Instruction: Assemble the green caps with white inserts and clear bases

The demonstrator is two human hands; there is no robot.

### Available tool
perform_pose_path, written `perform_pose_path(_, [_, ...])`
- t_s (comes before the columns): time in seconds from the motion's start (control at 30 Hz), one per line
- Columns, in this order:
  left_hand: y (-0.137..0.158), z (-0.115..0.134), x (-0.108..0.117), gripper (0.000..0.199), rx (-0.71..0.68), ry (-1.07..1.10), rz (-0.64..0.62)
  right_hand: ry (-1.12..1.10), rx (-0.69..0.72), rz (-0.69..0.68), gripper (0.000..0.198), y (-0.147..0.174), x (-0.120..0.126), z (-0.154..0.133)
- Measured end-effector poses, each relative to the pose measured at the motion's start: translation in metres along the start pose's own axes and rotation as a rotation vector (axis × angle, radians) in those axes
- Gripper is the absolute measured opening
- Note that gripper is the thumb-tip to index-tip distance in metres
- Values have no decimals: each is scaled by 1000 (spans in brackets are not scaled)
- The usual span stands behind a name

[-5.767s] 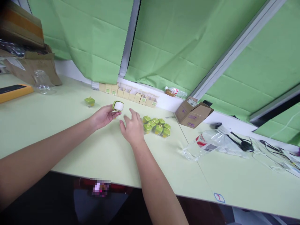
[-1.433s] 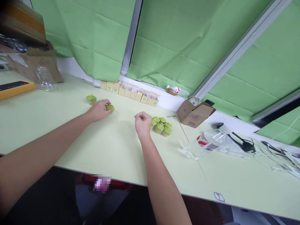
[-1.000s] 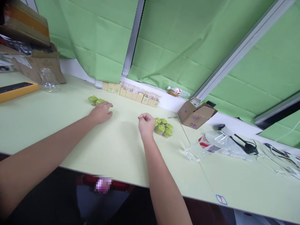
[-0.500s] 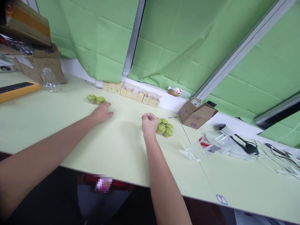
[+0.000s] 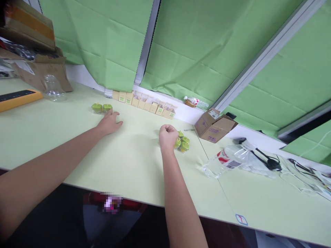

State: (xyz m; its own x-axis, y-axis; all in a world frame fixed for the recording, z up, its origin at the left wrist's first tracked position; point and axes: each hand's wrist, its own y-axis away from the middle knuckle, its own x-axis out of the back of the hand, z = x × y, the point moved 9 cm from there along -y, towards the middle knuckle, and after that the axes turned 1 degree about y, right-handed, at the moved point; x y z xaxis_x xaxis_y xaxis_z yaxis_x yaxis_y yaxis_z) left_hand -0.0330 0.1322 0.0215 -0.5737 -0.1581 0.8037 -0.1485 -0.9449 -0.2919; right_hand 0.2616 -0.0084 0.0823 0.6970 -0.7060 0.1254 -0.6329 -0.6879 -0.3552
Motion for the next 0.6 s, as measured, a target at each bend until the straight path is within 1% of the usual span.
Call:
perform_pose_path(0.13, [5,15,-4,48,-107,41,-46,73,41,9,9,-1,6,-6])
perform_pose_path(0.27, [15,37,-14,46,-243,70,-121,127,87,0,11,-3,7,-6])
perform_pose_path(0.37, [22,51,-18,45,-328,95,-146,195,93,-3,12,-6,10,-4])
perform_pose_path(0.47, [25,57,-19,44,-365,106,-162,290,98,1,13,-11,17,-5])
perform_pose_path(0.6, [26,59,-18,43,-369,108,-171,414,138,9,15,-18,27,-10])
